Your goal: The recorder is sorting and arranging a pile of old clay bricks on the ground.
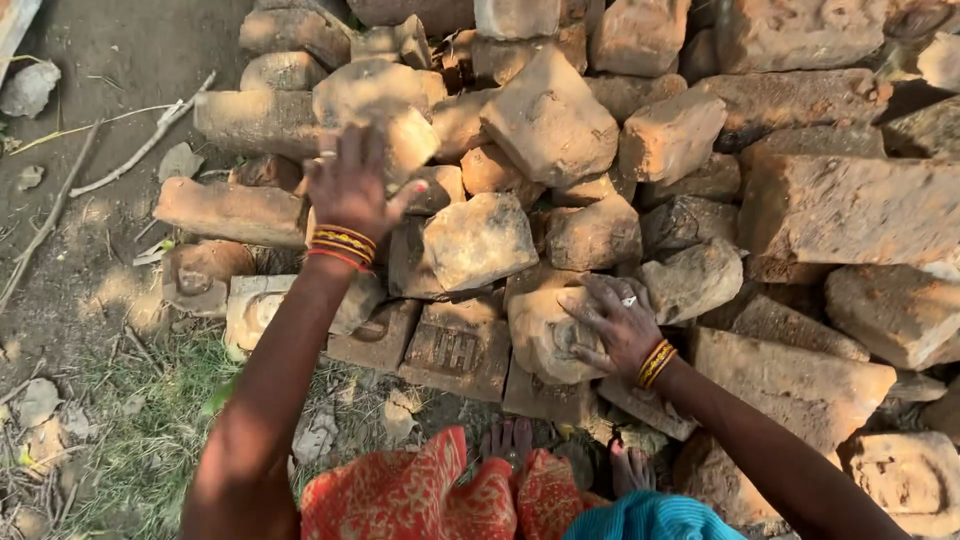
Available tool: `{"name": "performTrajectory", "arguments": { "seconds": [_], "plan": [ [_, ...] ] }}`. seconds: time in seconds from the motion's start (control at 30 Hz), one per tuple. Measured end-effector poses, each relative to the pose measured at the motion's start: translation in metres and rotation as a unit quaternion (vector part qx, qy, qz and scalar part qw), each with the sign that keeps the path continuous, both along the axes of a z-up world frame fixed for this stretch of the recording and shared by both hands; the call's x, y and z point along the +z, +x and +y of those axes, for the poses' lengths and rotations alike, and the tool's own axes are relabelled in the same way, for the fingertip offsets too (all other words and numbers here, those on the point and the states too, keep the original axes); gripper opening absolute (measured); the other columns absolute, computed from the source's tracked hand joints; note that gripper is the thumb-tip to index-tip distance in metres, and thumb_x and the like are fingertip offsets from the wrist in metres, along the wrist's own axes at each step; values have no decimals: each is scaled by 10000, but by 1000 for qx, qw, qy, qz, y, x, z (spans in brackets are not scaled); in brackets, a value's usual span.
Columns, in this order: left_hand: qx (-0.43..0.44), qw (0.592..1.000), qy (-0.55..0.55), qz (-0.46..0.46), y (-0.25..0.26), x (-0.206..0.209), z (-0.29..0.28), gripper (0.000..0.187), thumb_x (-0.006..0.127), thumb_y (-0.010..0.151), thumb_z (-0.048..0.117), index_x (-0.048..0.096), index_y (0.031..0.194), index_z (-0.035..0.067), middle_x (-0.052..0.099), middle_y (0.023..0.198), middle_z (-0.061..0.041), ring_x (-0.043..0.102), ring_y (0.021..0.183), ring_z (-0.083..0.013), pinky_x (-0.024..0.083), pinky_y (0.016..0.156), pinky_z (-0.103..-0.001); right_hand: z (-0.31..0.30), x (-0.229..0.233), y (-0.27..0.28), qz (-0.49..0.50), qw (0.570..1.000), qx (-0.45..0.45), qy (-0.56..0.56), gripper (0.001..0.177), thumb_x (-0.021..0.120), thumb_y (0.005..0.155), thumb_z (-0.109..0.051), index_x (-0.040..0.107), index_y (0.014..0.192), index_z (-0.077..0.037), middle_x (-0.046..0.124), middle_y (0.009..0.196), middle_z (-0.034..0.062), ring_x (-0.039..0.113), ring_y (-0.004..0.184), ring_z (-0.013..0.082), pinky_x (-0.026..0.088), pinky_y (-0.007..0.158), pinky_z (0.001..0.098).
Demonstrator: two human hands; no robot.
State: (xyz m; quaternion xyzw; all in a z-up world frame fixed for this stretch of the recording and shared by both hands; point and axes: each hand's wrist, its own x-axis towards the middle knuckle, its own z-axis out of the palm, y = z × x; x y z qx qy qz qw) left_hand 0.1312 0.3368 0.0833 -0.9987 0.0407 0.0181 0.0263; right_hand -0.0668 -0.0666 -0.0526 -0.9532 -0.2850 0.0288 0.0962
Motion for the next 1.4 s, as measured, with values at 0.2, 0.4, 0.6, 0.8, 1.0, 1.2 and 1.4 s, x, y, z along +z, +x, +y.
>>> {"name": "performTrajectory", "arguments": {
  "seconds": [0.2,0.4,0.6,0.8,1.0,1.2,1.4],
  "plan": [
    [-175,984,-21,38,18,-109,35,390,659,1008,393,682,1331,177,734,1146,-115,720,889,-230,632,797,-420,14,39,7,-33,999,-16,11,750,504,854,-731,417,1520,-399,286,1616,150,390,1369,475,236,1105,703],
    [-208,950,-116,-204,18,-42,57,502,798,814,398,681,1236,153,726,1161,-154,715,980,-284,570,814,-478,26,51,24,-52,998,-21,-8,723,417,868,-751,505,1457,-340,461,1435,125,503,1258,368,283,1122,663],
    [-99,972,-187,-103,62,-35,81,763,802,915,441,464,1488,69,622,1289,-235,654,1159,-395,559,933,-512,60,59,31,17,995,-94,-34,735,503,858,-752,560,1395,-253,602,1172,77,619,1016,275,375,1020,536],
    [-91,980,-179,9,122,-18,61,1060,848,841,581,261,1591,117,386,1464,-338,554,1162,-511,475,982,-566,67,73,35,-24,994,-84,-72,678,606,839,-693,557,1397,-311,655,1117,19,634,938,264,379,1036,499],
    [-43,957,-286,5,189,-74,60,984,706,847,503,249,1669,212,441,1550,-224,616,1246,-438,475,1129,-558,65,69,41,-27,997,-63,-40,688,614,854,-663,554,1416,-270,664,1225,33,642,961,243,368,1049,531],
    [-68,957,-254,-120,244,-109,37,779,700,949,674,540,1421,75,587,1393,-235,576,1177,-476,375,1020,-695,66,74,49,-42,997,-66,-19,678,639,842,-646,586,1394,-256,663,1200,28,611,1014,299,373,1014,507],
    [-14,965,-247,-88,237,-91,35,728,599,956,763,692,1191,79,674,1195,-226,583,1163,-437,281,1026,-751,64,74,47,-40,998,-55,4,674,645,856,-621,572,1417,-253,654,1257,24,612,1036,283,367,998,509]
  ]
}}
